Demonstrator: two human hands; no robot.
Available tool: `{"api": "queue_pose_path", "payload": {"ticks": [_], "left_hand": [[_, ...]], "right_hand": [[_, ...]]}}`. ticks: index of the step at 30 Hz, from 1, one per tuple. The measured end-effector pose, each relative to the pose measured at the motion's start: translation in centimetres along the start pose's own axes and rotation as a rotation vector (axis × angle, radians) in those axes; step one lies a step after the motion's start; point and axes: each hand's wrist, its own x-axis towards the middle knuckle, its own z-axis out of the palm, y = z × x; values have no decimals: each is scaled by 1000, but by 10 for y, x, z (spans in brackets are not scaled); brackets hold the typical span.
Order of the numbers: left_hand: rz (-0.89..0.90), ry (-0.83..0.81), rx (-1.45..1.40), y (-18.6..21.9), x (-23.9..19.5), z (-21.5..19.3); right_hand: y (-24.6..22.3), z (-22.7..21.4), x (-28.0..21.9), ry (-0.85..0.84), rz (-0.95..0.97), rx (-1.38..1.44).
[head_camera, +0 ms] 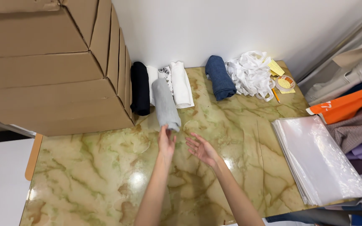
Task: The person unfolds several folded t-shirts from a stack on a table, places each one onto a hanger, and hangs them on a clothing rack. The person handles blue, light blue, orange, grey, and black shirts sequentially.
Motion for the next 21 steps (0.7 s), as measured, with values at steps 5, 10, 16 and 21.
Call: {"api": "queue_pose_path", "payload": {"ticks": [5, 10, 16, 21], "left_hand": [[126, 24, -15, -39, -98, -7], [89, -90, 83, -80, -168, 4], [32, -378, 332, -105, -267, 31], [60, -569, 638, -168, -324, 48]], "right_hand": [[20, -9, 11, -16, 76, 189], [-19, 74, -80, 1, 4, 429], [-74, 44, -178, 271, -367, 275], [-85, -134, -235, 481, -574, 227]]}}
